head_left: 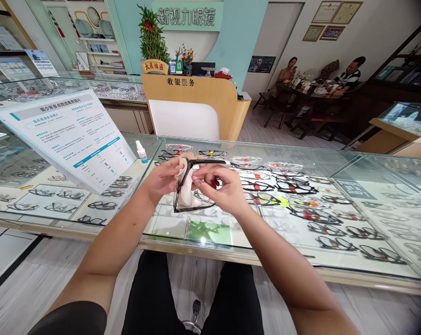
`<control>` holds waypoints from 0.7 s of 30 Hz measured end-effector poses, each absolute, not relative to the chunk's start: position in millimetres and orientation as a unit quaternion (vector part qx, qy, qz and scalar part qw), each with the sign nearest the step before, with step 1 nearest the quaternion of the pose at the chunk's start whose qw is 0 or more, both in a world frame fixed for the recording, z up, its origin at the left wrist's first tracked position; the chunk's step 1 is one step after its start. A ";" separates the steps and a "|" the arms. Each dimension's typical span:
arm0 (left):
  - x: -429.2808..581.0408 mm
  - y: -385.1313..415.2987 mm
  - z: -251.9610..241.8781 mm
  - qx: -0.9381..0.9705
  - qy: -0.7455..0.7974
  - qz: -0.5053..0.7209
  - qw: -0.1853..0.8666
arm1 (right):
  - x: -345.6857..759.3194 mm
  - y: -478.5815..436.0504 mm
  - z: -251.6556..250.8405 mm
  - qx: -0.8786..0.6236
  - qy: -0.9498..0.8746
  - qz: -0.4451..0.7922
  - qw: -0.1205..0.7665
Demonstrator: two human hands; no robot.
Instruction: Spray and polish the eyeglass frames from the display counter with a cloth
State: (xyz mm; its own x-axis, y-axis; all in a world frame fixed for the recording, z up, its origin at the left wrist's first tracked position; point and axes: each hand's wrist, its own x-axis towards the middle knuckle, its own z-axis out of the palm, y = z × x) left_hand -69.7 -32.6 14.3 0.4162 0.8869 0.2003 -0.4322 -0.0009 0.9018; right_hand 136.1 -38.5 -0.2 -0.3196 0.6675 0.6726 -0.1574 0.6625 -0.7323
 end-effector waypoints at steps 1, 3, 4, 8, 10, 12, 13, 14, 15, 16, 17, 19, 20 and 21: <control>-70.1 -32.4 13.6 0.514 0.228 0.490 0.666 | 136.0 -38.7 0.0 -0.175 -0.721 0.373 0.557; -71.0 -31.7 12.3 0.525 0.225 0.482 0.664 | 136.0 -38.8 0.5 -0.178 -0.722 0.371 0.556; -71.3 -31.3 11.9 0.532 0.220 0.478 0.663 | 136.0 -38.9 0.8 -0.184 -0.723 0.368 0.555; -70.3 -30.0 13.4 0.567 0.196 0.480 0.640 | 136.4 -39.0 1.9 -0.216 -0.725 0.359 0.546; -68.8 -29.9 15.7 0.583 0.189 0.479 0.628 | 136.3 -39.3 2.3 -0.225 -0.726 0.360 0.542; -67.6 -30.1 17.8 0.589 0.186 0.480 0.623 | 135.9 -39.7 2.3 -0.231 -0.727 0.361 0.537; -67.4 -30.3 18.4 0.589 0.187 0.480 0.623 | 135.7 -39.9 2.1 -0.234 -0.727 0.361 0.535; -67.4 -30.5 18.7 0.587 0.187 0.482 0.623 | 135.5 -39.9 2.0 -0.236 -0.728 0.361 0.533; -67.7 -30.8 18.7 0.585 0.187 0.484 0.623 | 135.4 -39.8 1.8 -0.239 -0.729 0.360 0.531; -68.0 -31.2 18.5 0.584 0.187 0.485 0.624 | 135.4 -39.6 1.6 -0.239 -0.730 0.359 0.530; -68.2 -31.7 18.0 0.581 0.189 0.486 0.625 | 135.5 -39.2 1.4 -0.238 -0.731 0.358 0.530; -67.4 -32.7 17.0 0.568 0.206 0.491 0.628 | 136.2 -38.2 1.4 -0.232 -0.733 0.355 0.532; -66.1 -33.2 16.8 0.555 0.220 0.497 0.629 | 136.8 -37.6 1.5 -0.229 -0.733 0.355 0.534; -63.9 -33.6 16.8 0.539 0.233 0.509 0.629 | 137.4 -37.0 1.5 -0.228 -0.730 0.356 0.537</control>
